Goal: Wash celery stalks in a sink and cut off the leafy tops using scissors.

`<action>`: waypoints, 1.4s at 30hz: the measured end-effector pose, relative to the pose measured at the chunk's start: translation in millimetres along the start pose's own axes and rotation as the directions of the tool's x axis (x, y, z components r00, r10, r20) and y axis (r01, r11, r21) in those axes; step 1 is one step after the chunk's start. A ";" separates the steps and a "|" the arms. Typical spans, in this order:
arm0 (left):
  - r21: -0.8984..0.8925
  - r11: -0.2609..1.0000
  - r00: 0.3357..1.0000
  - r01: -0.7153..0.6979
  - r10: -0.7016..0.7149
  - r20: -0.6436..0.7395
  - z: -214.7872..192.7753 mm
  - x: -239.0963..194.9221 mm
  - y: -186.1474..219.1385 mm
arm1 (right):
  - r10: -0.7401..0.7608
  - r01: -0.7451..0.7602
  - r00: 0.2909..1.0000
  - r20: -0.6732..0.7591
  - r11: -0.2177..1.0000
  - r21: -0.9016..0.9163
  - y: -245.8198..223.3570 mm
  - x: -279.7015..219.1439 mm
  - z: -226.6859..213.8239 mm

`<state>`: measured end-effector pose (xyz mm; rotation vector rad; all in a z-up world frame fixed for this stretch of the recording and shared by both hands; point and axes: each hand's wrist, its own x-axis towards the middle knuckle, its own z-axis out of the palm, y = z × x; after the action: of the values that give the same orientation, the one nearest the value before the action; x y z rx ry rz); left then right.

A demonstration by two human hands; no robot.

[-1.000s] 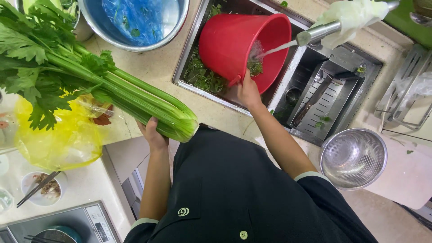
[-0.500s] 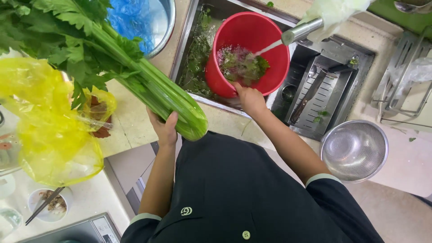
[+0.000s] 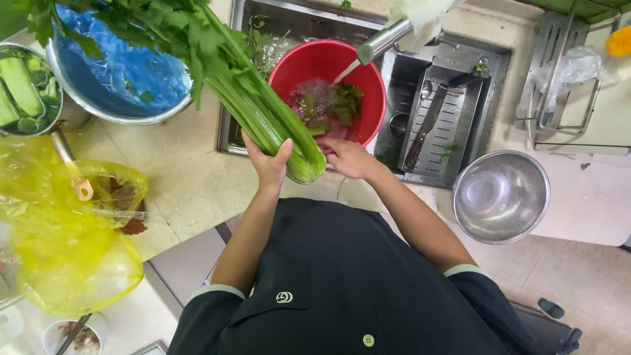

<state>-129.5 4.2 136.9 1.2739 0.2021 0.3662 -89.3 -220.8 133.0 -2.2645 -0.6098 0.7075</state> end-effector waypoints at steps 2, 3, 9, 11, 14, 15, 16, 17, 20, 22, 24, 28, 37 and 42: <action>0.025 1.000 1.000 0.013 -0.013 -0.005 7.4 5.8 0.5 | 0.027 -0.027 1.000 0.006 0.910 0.414 -1.1 -0.1 -5.4; 0.049 0.998 1.000 0.025 -0.025 -0.014 11.0 8.7 0.8 | 0.045 -0.047 0.999 0.023 0.657 0.752 -1.9 0.0 -8.3; 0.173 0.985 0.999 0.004 0.003 -0.040 14.4 18.8 -8.5 | 0.081 0.064 0.938 -0.338 0.915 0.398 -83.7 2.2 -25.1; 0.216 0.976 0.999 -0.004 0.013 -0.038 14.2 21.7 -9.4 | 0.039 0.099 0.914 -0.405 0.944 0.314 -73.0 11.8 -12.1; 0.248 0.969 0.999 -0.011 0.019 -0.030 13.8 21.6 -8.6 | -0.005 0.097 0.883 -0.470 0.980 0.173 -75.4 18.8 -7.2; 0.234 0.972 0.999 -0.018 0.024 -0.025 14.5 22.6 -7.7 | -0.009 0.072 0.880 -0.475 0.991 0.114 -79.3 21.1 -9.4; 0.231 0.973 0.999 -0.022 0.029 -0.025 15.1 24.8 -7.8 | -0.013 0.075 0.879 -0.477 0.991 0.110 -77.1 22.4 -9.5; 0.185 0.981 0.998 -0.053 0.055 -0.008 15.6 26.9 -7.9 | 0.010 0.061 0.875 -0.484 0.990 0.131 -74.8 23.8 -9.4; 0.143 0.988 0.997 -0.067 0.071 -0.026 11.2 22.4 -9.0 | 0.007 0.084 0.855 -0.518 0.985 0.152 -77.4 16.5 -4.7; 0.145 0.987 0.996 -0.064 0.072 -0.050 7.0 22.0 -11.8 | -0.025 0.128 0.829 -0.558 0.981 0.147 -81.9 14.3 -6.5; 0.141 0.982 0.987 -0.123 0.136 -0.086 0.9 20.4 -15.5 | -0.029 0.159 0.799 -0.600 0.973 0.165 -87.2 13.2 -10.3; 0.100 0.982 0.979 -0.160 0.171 -0.111 -6.6 18.8 -12.1 | -0.077 0.187 0.777 -0.625 0.976 0.113 -86.7 8.5 -7.9; -0.082 0.989 0.972 -0.124 0.105 -0.211 -33.5 7.6 -10.8 | -0.027 0.274 0.780 -0.625 0.913 0.303 -85.7 -10.9 -14.6; -0.210 0.971 0.968 -0.110 0.057 -0.244 -87.6 27.2 25.6 | 0.202 0.177 0.759 -0.619 0.851 0.494 -23.0 -38.6 -55.9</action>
<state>-138.8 99.0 137.8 1.0179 0.3013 0.5981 -87.9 -254.3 196.4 -1.8016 -0.0282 0.0191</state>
